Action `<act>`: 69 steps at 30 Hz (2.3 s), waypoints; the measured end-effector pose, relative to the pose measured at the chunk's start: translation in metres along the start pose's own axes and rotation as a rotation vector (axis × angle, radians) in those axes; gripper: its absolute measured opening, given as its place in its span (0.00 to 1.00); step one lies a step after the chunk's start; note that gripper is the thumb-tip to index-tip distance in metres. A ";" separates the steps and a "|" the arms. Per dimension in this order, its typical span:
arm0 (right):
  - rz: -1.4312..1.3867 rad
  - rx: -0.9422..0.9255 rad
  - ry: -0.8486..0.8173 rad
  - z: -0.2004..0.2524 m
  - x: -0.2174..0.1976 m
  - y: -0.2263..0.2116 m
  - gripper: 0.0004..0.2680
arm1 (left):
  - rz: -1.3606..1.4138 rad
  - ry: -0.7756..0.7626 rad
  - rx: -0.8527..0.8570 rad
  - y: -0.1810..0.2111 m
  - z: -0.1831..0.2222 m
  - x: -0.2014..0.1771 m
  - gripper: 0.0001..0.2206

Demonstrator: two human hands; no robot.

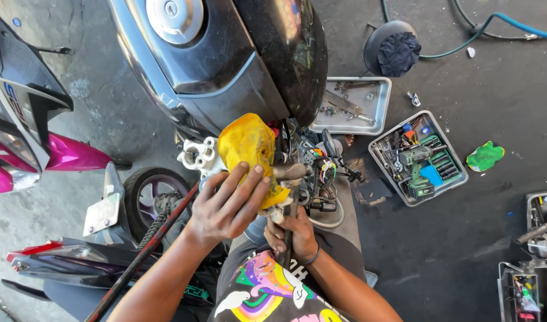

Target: Maintenance and repair of a motorcycle's front fork assembly, including cleaning parts with a cloth, using a hammer to seat components, and adding fork fluid.

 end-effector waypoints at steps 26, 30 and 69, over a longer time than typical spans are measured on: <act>0.341 0.114 0.245 0.037 -0.079 -0.011 0.08 | 0.081 -0.218 -0.001 -0.007 0.009 0.008 0.11; 0.555 0.037 0.469 0.067 -0.134 -0.007 0.27 | 0.152 -0.474 -0.227 -0.014 0.010 0.019 0.24; 0.206 0.018 0.188 0.005 0.015 -0.001 0.09 | 0.014 -0.295 -0.022 -0.014 -0.005 0.013 0.14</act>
Point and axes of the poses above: each hand's wrist, its own z-axis away from the middle knuckle, its own x-axis out of the palm, y = z × x, the point moved 10 cm from there along -z, towards the middle knuckle, and after that the axes turned 13 degrees about -x, right-handed, at the moved point
